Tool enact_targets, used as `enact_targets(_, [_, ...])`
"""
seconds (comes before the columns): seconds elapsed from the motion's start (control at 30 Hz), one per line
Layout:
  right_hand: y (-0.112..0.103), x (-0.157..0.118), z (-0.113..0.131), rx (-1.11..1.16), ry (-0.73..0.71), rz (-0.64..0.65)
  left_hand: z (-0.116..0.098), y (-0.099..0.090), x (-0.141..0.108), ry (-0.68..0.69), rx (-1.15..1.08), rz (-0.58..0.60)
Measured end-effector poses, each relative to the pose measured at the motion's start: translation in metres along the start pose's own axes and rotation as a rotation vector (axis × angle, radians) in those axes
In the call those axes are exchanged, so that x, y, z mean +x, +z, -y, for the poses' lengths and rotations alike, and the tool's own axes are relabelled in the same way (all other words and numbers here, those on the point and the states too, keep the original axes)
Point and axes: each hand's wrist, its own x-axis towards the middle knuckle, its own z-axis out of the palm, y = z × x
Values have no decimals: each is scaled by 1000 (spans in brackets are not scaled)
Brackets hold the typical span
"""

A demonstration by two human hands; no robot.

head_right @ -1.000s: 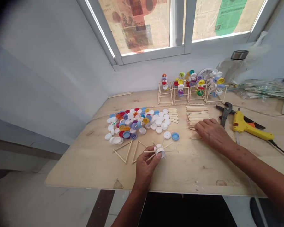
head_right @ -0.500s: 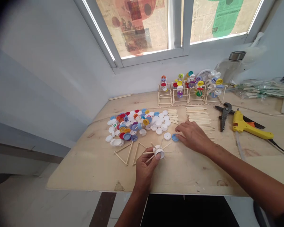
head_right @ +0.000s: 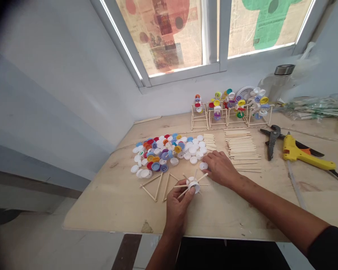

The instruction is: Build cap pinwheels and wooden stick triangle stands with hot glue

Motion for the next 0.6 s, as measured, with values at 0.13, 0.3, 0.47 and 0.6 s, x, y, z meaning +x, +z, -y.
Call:
enact_targets(0.13, [-4, -2, -6, 95, 77, -63, -3, 1, 0, -19, -37, 13])
enact_targets(0.3, [-14, -7, -7, 357, 258, -216, -11, 2, -1, -43, -81, 35])
enact_targets(0.47, [-17, -3, 12, 778, 464, -425, -10, -6, 9, -36, -71, 60])
enact_targets(0.6, [-9, 4, 24, 985, 511, -459, -7, -19, 25, -18, -26, 67])
